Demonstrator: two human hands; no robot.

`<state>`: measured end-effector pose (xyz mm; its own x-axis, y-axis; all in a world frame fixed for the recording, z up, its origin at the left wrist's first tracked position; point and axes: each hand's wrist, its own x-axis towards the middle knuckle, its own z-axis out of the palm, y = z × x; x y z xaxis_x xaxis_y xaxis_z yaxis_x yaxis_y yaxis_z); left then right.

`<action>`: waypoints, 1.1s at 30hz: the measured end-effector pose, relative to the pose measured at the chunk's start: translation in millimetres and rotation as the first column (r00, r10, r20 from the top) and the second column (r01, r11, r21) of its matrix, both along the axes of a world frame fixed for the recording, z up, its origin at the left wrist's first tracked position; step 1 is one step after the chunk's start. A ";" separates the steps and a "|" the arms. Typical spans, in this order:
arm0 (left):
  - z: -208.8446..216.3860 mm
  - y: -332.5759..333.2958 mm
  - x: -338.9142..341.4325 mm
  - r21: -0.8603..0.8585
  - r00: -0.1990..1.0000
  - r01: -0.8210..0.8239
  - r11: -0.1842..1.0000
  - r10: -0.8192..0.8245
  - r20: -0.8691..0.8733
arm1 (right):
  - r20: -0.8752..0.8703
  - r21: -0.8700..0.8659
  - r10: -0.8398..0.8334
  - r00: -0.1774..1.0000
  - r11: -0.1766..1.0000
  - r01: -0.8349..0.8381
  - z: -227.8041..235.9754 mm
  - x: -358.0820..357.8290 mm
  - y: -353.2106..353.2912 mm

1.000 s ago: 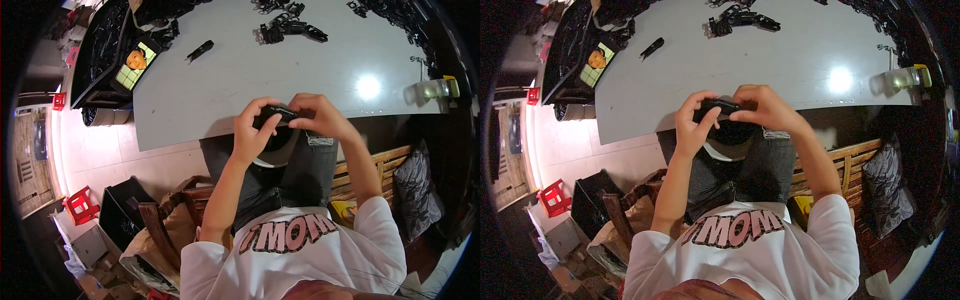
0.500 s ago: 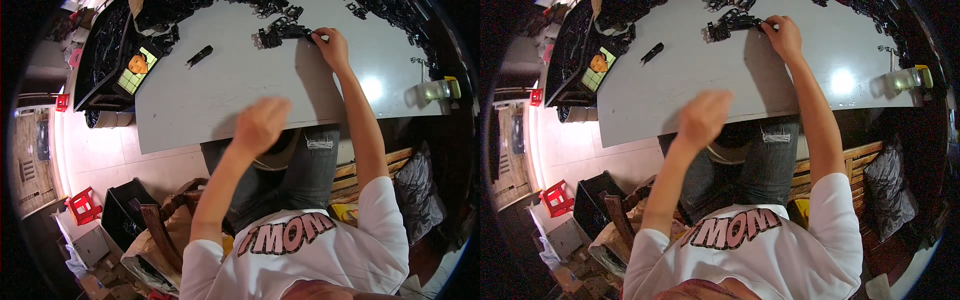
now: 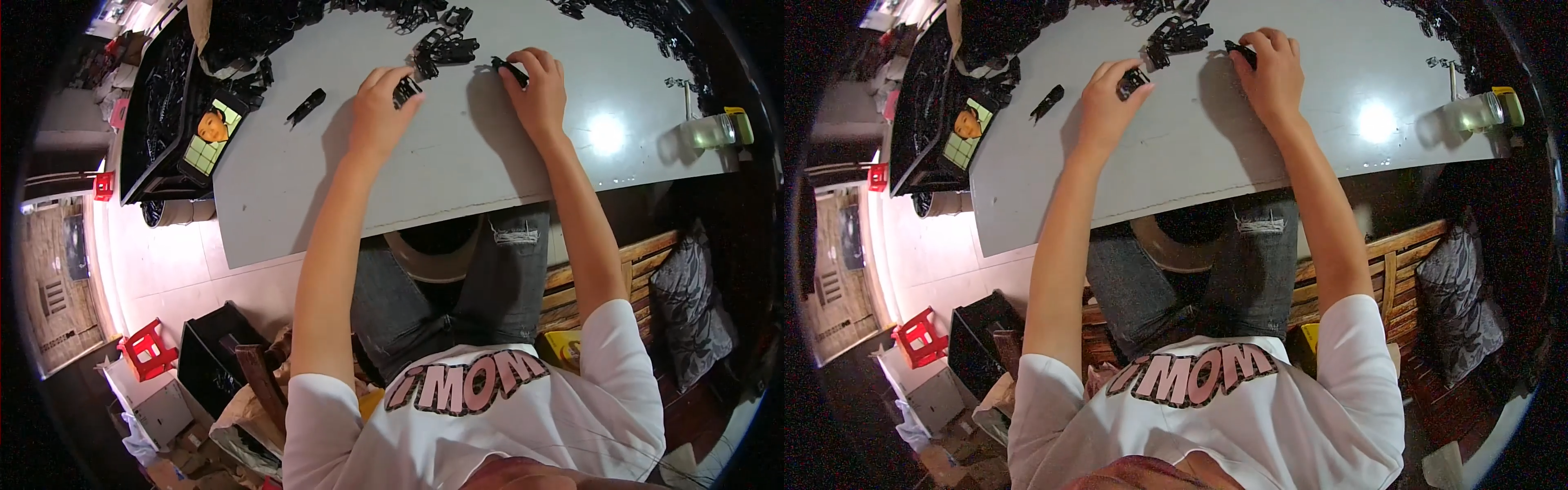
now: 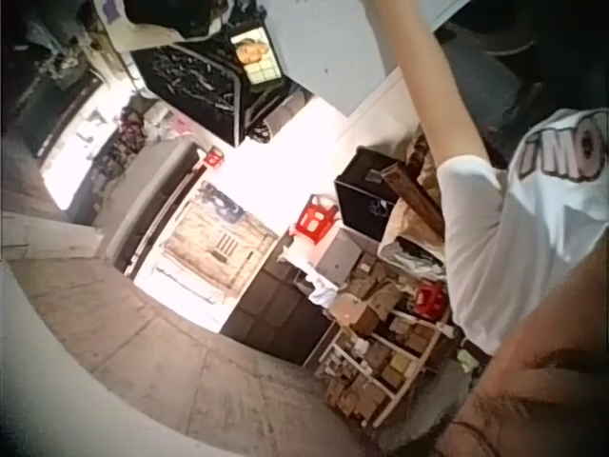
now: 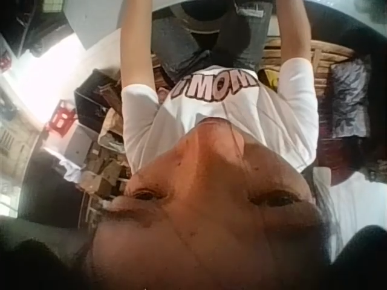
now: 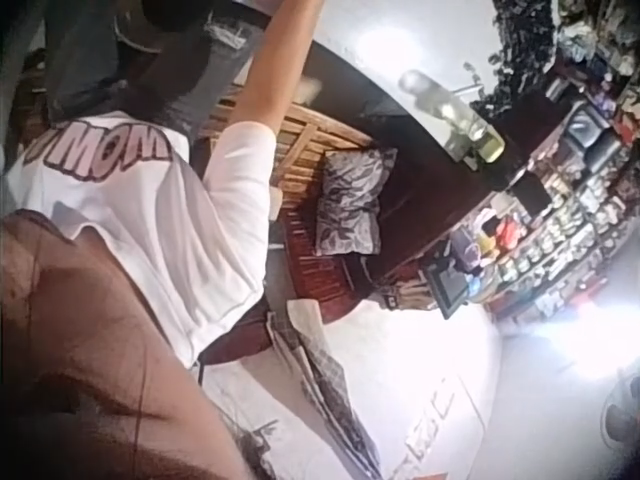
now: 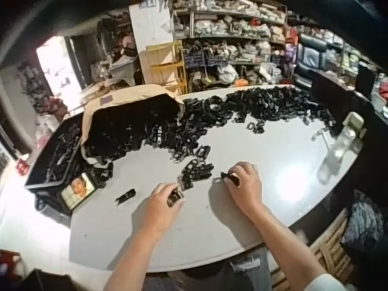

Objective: Assembling small black plastic hardware components by hand at a workbench.

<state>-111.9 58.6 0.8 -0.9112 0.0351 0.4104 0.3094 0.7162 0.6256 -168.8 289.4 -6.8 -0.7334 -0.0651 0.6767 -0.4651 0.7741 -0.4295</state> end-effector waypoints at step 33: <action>-3.2 14.2 69.2 -0.259 0.907 0.395 0.882 -0.419 -0.044 | 0.422 -0.494 0.560 0.713 0.801 -0.337 -2.7 69.6 0.5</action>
<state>-42.7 72.8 -2.4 -0.7522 0.5019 0.4270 0.6553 0.6377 0.4049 -99.2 289.8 -9.5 -0.9172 -0.3205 0.2366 -0.3278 0.2695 -0.9055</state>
